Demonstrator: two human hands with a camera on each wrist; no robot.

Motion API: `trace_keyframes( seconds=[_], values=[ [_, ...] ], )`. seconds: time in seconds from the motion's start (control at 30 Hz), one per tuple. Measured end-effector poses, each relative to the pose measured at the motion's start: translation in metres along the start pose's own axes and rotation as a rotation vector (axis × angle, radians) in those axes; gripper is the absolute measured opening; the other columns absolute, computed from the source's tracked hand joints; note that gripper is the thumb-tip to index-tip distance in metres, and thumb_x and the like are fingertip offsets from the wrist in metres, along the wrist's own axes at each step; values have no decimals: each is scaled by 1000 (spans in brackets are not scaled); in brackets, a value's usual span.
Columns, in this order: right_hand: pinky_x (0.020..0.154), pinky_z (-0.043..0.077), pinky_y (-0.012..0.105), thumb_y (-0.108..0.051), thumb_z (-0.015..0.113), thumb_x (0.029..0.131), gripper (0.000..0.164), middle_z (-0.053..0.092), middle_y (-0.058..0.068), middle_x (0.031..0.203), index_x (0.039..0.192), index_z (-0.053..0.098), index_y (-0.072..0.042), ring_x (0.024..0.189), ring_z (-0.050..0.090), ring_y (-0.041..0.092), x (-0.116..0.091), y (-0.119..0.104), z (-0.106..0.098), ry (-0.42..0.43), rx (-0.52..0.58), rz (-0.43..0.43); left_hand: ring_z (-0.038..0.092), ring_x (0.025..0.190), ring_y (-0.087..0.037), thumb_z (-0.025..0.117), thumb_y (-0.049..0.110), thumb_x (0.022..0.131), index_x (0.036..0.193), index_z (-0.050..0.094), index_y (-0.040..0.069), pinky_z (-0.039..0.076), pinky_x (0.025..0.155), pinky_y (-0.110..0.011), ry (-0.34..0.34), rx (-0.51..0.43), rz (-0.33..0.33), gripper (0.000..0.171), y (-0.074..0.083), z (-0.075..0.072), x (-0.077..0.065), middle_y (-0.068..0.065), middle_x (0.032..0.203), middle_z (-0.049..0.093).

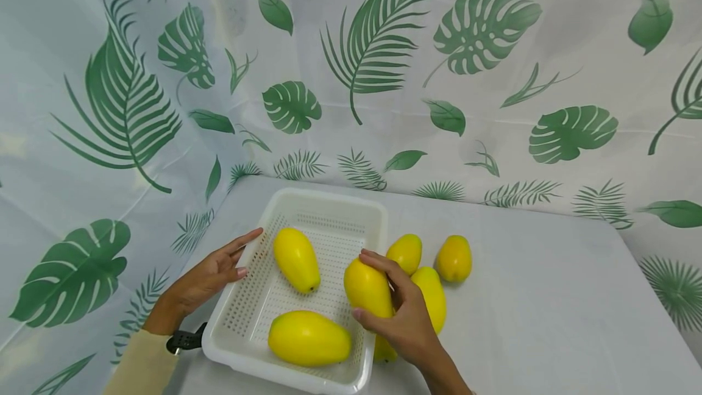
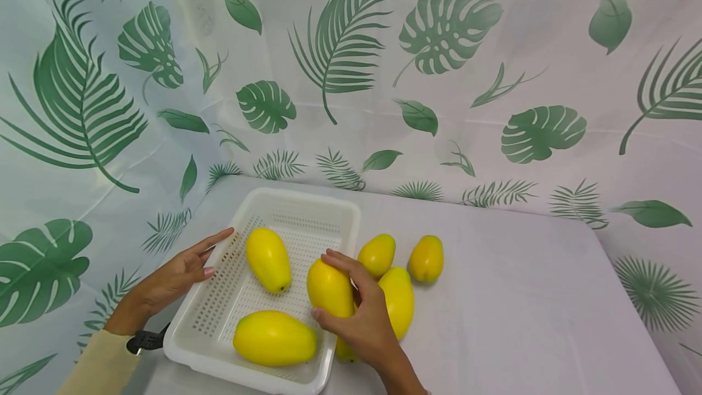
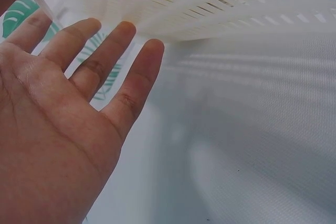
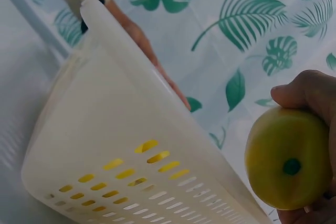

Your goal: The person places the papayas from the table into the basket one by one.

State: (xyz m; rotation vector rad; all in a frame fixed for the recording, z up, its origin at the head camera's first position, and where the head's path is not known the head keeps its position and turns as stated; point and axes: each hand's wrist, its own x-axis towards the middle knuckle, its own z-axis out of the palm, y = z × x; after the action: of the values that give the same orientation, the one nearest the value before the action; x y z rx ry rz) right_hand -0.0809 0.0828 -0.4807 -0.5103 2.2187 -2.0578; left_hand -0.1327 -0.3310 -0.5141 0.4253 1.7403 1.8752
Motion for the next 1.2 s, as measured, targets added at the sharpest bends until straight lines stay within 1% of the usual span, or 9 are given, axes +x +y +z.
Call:
trace_keyframes(
  seconds=[0.2, 0.37, 0.4, 0.53, 0.6, 0.73, 0.93, 1.2],
  values=[
    [118, 47, 25, -6, 88, 84, 79, 49, -8, 163, 151, 56, -32, 151, 49, 17, 2, 1, 2, -21, -14, -8, 55, 144, -32, 43, 0, 111, 173, 7, 27, 59, 106, -49, -8, -1, 10, 77, -1, -1, 0, -19, 177, 21],
    [118, 46, 25, -8, 86, 87, 75, 49, -4, 163, 152, 56, -29, 150, 49, 18, 4, 4, 3, -53, -12, -57, 54, 146, -30, 44, 0, 111, 173, 8, 27, 59, 107, -46, 1, 8, 5, 77, -2, -2, -1, -18, 177, 20],
    [119, 46, 25, -8, 86, 87, 74, 49, -4, 163, 152, 56, -27, 151, 49, 19, 5, 4, 3, -60, -12, -69, 54, 146, -29, 44, 0, 111, 173, 8, 27, 58, 108, -46, 3, 10, 5, 77, -2, -2, -1, -18, 178, 20],
    [121, 43, 24, -9, 86, 87, 73, 49, -4, 163, 152, 57, -24, 153, 46, 18, 7, 4, 5, -84, -22, -79, 53, 147, -30, 44, 1, 111, 173, 8, 28, 58, 108, -46, 6, 14, 5, 76, -3, -2, -1, -18, 178, 19],
    [122, 41, 23, -11, 87, 87, 74, 49, -4, 163, 152, 57, -24, 153, 45, 18, 8, 3, 6, -96, -33, -72, 53, 147, -31, 44, 1, 111, 173, 8, 28, 58, 108, -46, 8, 16, 4, 76, -3, -2, 0, -18, 178, 20],
    [122, 40, 22, -16, 89, 87, 75, 48, -7, 164, 153, 56, -29, 155, 43, 17, 11, 2, 8, -120, -60, -62, 53, 147, -30, 45, 2, 111, 173, 9, 29, 58, 108, -46, 13, 12, 0, 76, -3, -2, 0, -17, 177, 20],
    [123, 41, 25, -19, 88, 88, 75, 48, -10, 165, 154, 54, -34, 155, 43, 16, 14, 2, 10, -154, -82, -67, 53, 147, -29, 44, 2, 112, 173, 9, 29, 58, 108, -45, 17, 10, -4, 76, -2, -1, -1, -17, 178, 19],
    [123, 41, 26, -23, 88, 88, 74, 48, -11, 165, 153, 55, -35, 156, 42, 16, 17, 1, 13, -174, -107, -69, 55, 145, -31, 44, 2, 112, 173, 9, 30, 59, 106, -48, 26, 15, -20, 76, -1, 0, -1, -17, 178, 19]
  ],
)
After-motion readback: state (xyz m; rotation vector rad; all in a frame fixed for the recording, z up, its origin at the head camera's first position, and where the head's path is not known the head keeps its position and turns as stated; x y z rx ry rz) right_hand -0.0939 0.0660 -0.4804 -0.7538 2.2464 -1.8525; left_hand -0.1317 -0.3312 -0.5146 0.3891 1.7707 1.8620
